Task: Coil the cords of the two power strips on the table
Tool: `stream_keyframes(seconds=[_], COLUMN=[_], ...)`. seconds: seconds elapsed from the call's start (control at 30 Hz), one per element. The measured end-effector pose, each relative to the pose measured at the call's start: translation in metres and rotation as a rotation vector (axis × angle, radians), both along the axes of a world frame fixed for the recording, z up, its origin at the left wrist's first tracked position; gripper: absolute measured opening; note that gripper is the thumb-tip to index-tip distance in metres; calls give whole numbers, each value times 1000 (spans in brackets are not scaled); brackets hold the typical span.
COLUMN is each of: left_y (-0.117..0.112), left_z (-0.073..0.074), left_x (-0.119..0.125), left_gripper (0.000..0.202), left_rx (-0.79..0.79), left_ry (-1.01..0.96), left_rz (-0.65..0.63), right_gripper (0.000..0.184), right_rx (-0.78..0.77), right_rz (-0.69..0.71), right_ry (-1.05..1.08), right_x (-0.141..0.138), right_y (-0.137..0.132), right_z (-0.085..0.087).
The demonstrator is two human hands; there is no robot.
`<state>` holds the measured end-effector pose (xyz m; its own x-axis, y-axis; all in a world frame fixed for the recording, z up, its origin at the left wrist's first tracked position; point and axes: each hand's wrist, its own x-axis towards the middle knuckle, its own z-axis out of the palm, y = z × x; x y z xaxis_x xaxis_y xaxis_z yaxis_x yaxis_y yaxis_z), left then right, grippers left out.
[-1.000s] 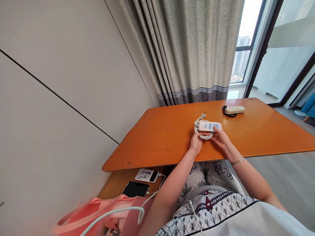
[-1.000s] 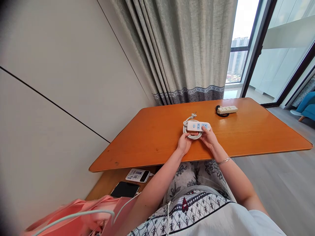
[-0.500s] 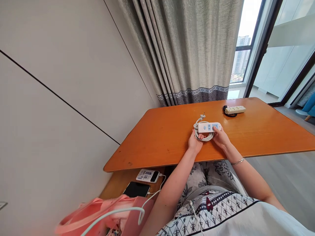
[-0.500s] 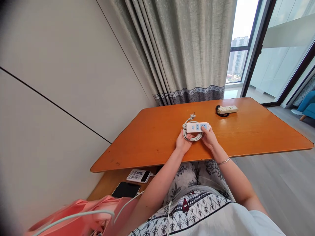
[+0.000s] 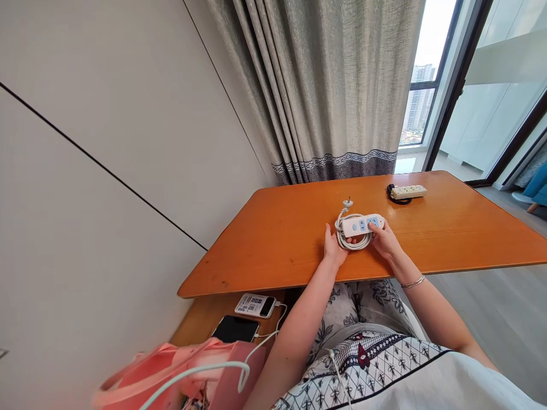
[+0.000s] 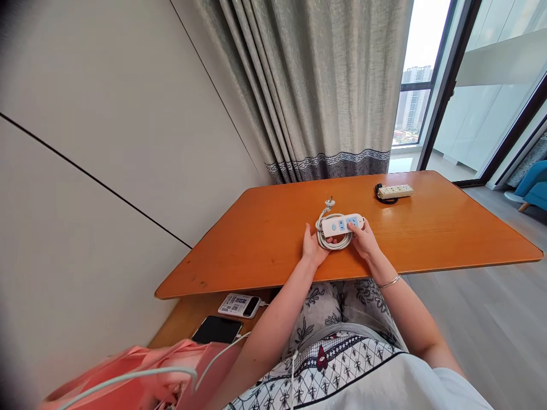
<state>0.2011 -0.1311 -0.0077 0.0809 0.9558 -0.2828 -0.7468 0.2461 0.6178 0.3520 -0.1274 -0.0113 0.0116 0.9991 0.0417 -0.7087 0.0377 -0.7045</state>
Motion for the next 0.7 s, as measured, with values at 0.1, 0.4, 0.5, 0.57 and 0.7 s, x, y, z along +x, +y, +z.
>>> stream_keyframes(seconds=[0.1,0.4,0.5,0.57,0.7], left_y=[5,3,-1,-4,-7], left_z=[-5,-6,-8,-10,-11], left_x=[-1,7,11,11,9], left_gripper=[48,39,39,35,16], left_rx=[0,11,44,51,63], left_ry=[21,62,119,139,213], left_rz=[14,-25,-16,13,34], right_gripper=[45,66,62,63,71], right_rx=[22,-52,-59,-68,-115], right_rz=[25,-86,-193,-278,-483], right_ry=[-45,-125,-230,-274,-302], right_x=[0,8,26,49,118], right_y=[-3,-5,-4,-1,7], right_z=[1,-2,-3,-2,-3])
